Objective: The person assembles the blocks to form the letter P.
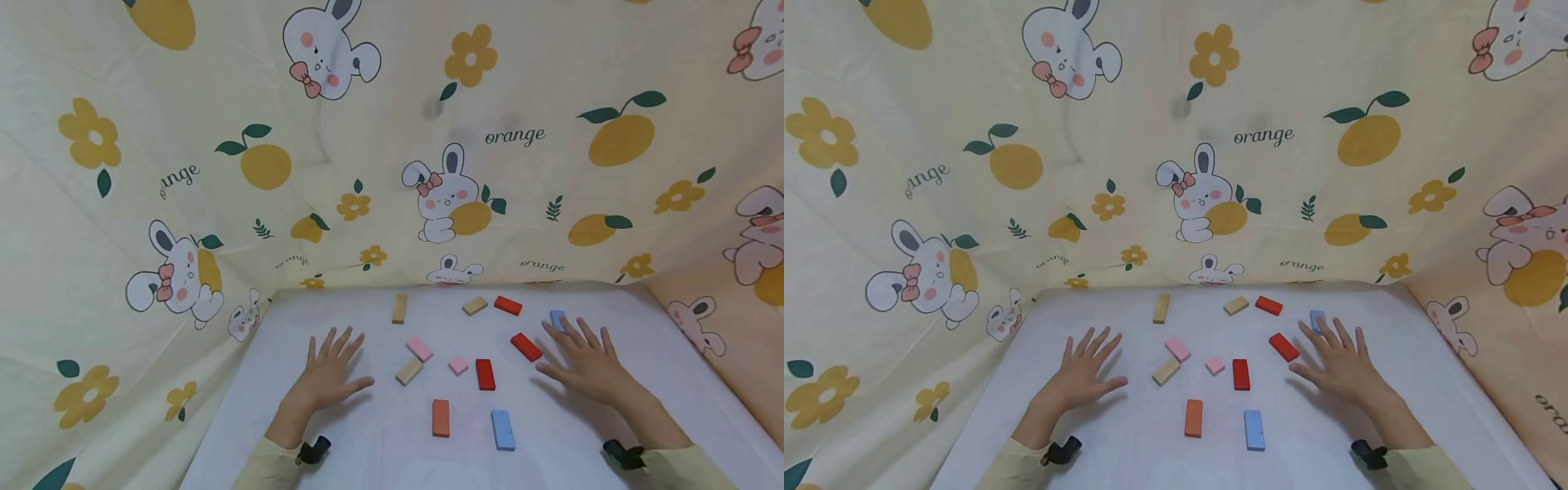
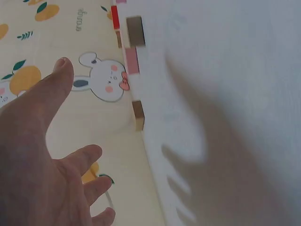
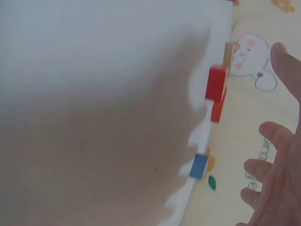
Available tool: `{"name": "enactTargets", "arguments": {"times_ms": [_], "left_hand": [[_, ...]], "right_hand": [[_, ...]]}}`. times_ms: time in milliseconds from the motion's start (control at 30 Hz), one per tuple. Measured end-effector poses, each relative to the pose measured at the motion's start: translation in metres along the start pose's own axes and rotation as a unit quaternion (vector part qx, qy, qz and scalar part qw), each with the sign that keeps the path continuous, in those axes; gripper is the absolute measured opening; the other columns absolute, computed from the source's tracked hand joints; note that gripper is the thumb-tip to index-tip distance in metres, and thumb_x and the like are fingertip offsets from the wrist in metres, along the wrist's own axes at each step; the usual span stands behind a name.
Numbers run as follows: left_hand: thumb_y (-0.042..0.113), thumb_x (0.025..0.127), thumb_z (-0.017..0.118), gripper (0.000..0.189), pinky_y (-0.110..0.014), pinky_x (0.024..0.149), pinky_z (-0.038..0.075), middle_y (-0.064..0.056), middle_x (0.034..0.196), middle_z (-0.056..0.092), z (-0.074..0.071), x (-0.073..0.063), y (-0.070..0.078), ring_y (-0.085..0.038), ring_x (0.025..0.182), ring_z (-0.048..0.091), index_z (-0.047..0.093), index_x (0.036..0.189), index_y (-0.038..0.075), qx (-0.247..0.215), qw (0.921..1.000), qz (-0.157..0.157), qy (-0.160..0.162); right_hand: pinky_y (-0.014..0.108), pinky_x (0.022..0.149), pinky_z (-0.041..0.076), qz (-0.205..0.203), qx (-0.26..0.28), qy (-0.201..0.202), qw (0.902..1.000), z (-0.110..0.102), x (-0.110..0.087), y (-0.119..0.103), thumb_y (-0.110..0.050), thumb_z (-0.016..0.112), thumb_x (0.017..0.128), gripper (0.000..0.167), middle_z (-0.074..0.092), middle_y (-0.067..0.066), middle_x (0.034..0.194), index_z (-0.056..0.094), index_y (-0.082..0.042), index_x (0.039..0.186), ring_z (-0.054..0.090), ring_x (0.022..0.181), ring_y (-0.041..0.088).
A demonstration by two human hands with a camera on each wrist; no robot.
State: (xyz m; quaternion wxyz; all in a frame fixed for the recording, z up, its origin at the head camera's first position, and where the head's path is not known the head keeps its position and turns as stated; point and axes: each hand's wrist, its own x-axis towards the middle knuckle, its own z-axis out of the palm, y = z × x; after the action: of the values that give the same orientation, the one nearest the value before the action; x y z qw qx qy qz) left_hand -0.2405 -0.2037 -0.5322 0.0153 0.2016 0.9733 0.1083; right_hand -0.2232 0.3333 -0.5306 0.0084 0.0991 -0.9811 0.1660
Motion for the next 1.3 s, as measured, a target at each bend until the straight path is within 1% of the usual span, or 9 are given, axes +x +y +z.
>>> {"name": "enactTargets", "arguments": {"times_ms": [133,233,333,433,600,800,1000,1167,1300], "left_hand": [[0.078,0.096,0.056,0.095,-0.076,0.123,0.001,-0.007,0.179,0.018,0.003,0.001,0.010,-0.042,0.165,0.009,0.028,0.172,0.027,0.008,0.9999,0.012,-0.004],[0.077,0.096,0.059,0.095,-0.077,0.122,0.004,-0.009,0.178,0.022,0.004,0.001,0.019,-0.044,0.164,0.012,0.031,0.171,0.026,0.006,0.9996,0.028,-0.004],[0.075,0.095,0.062,0.095,-0.078,0.122,0.006,-0.009,0.178,0.023,0.005,0.003,0.027,-0.044,0.163,0.014,0.031,0.171,0.025,0.005,0.9990,0.043,-0.007],[0.075,0.095,0.062,0.096,-0.077,0.122,0.007,-0.009,0.178,0.022,0.006,0.004,0.034,-0.044,0.163,0.014,0.030,0.171,0.025,0.004,0.9982,0.060,-0.010],[0.080,0.094,0.058,0.099,-0.076,0.122,0.010,-0.008,0.178,0.023,0.009,0.006,0.047,-0.042,0.164,0.015,0.028,0.172,0.026,0.009,0.9960,0.086,-0.020],[0.080,0.094,0.059,0.099,-0.076,0.122,0.015,-0.009,0.176,0.028,0.015,0.007,0.066,-0.041,0.162,0.021,0.032,0.170,0.023,0.018,0.9922,0.121,-0.025],[0.079,0.093,0.061,0.100,-0.073,0.124,0.014,-0.007,0.176,0.028,0.016,0.006,0.084,-0.040,0.163,0.022,0.032,0.170,0.023,0.017,0.9902,0.134,-0.035],[0.085,0.092,0.055,0.104,-0.070,0.126,0.011,-0.004,0.178,0.024,0.024,0.005,0.092,-0.037,0.164,0.018,0.025,0.172,0.026,0.030,0.9884,0.141,-0.047],[0.086,0.092,0.054,0.104,-0.069,0.126,0.012,-0.003,0.178,0.024,0.029,0.006,0.098,-0.036,0.164,0.018,0.025,0.172,0.028,0.039,0.9864,0.150,-0.053]], "right_hand": [[0.071,0.116,-0.024,-0.004,0.010,-0.005,0.9999,0.002,0.003,-0.011,-0.066,0.071,0.094,0.097,0.017,0.032,0.172,0.033,-0.017,0.169,0.001,0.158,0.059],[0.071,0.117,-0.024,-0.011,0.015,-0.010,0.9998,0.005,0.006,-0.017,-0.066,0.072,0.093,0.098,0.018,0.031,0.173,0.034,-0.017,0.168,0.001,0.158,0.058],[0.071,0.117,-0.022,-0.019,0.015,-0.015,0.9996,0.008,0.008,-0.023,-0.066,0.074,0.091,0.099,0.020,0.030,0.173,0.036,-0.016,0.168,0.004,0.158,0.059],[0.071,0.119,-0.019,-0.028,0.014,-0.014,0.9994,0.011,0.010,-0.027,-0.066,0.075,0.091,0.098,0.021,0.029,0.173,0.037,-0.016,0.167,0.005,0.158,0.058],[0.074,0.121,-0.012,-0.044,0.019,-0.015,0.9988,0.013,0.012,-0.036,-0.067,0.075,0.090,0.098,0.023,0.026,0.174,0.038,-0.019,0.167,0.006,0.159,0.056],[0.076,0.122,-0.001,-0.067,0.020,-0.018,0.9974,0.018,0.014,-0.045,-0.069,0.075,0.089,0.098,0.026,0.023,0.174,0.041,-0.020,0.166,0.010,0.160,0.054],[0.074,0.124,0.004,-0.087,0.017,-0.020,0.9959,0.025,0.016,-0.053,-0.069,0.076,0.088,0.097,0.029,0.022,0.173,0.043,-0.020,0.165,0.013,0.160,0.053],[0.073,0.124,0.004,-0.104,0.013,-0.024,0.9942,0.031,0.016,-0.059,-0.067,0.077,0.088,0.098,0.031,0.022,0.172,0.043,-0.020,0.166,0.014,0.160,0.053],[0.075,0.123,0.007,-0.119,0.003,-0.034,0.9923,0.036,0.017,-0.062,-0.070,0.075,0.088,0.099,0.031,0.021,0.173,0.041,-0.019,0.166,0.016,0.160,0.052]]}}
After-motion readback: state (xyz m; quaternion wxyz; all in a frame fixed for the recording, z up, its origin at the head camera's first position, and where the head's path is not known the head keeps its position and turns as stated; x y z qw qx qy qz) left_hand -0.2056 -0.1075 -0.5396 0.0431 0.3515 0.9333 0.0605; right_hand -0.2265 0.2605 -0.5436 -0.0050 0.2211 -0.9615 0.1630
